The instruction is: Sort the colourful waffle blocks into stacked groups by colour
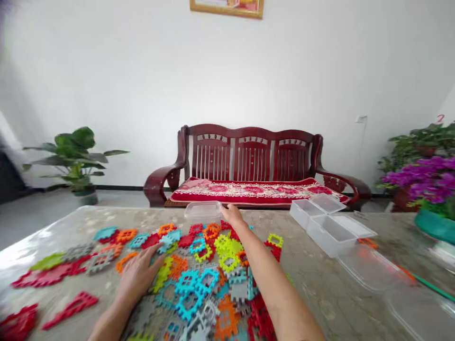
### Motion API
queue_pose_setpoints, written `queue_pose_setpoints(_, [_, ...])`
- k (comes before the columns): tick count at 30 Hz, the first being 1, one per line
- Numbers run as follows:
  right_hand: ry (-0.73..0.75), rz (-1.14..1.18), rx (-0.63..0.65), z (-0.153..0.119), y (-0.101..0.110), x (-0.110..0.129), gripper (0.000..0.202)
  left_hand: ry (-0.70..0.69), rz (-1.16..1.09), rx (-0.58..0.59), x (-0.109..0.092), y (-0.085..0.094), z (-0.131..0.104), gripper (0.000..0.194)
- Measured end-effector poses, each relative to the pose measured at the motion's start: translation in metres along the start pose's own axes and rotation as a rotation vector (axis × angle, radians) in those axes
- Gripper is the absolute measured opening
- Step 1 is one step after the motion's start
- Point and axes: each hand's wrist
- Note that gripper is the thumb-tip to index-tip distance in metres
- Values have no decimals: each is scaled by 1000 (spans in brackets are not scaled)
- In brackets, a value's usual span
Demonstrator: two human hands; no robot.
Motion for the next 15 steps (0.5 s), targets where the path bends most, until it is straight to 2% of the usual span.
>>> queue_pose_setpoints(5, [-87,40,37,5,-23,10,24,3,0,-12,3,-3,0,49])
queue_pose_setpoints(9, [-114,153,25,2,-26,10,14,-7,-1,-35,5,-4,1,48])
queue_pose_setpoints(12, [-105,273,-40,0,-12,6,6,-20,9,-55,5,-5,1,48])
queue_pose_setpoints(15, [-100,393,-144,0,19,-7,5,-22,11,-52,6,-7,1,49])
Point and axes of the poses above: each hand's wrist, its own z-axis towards the middle knuckle, its own y-axis out of the back of the hand, x = y × z
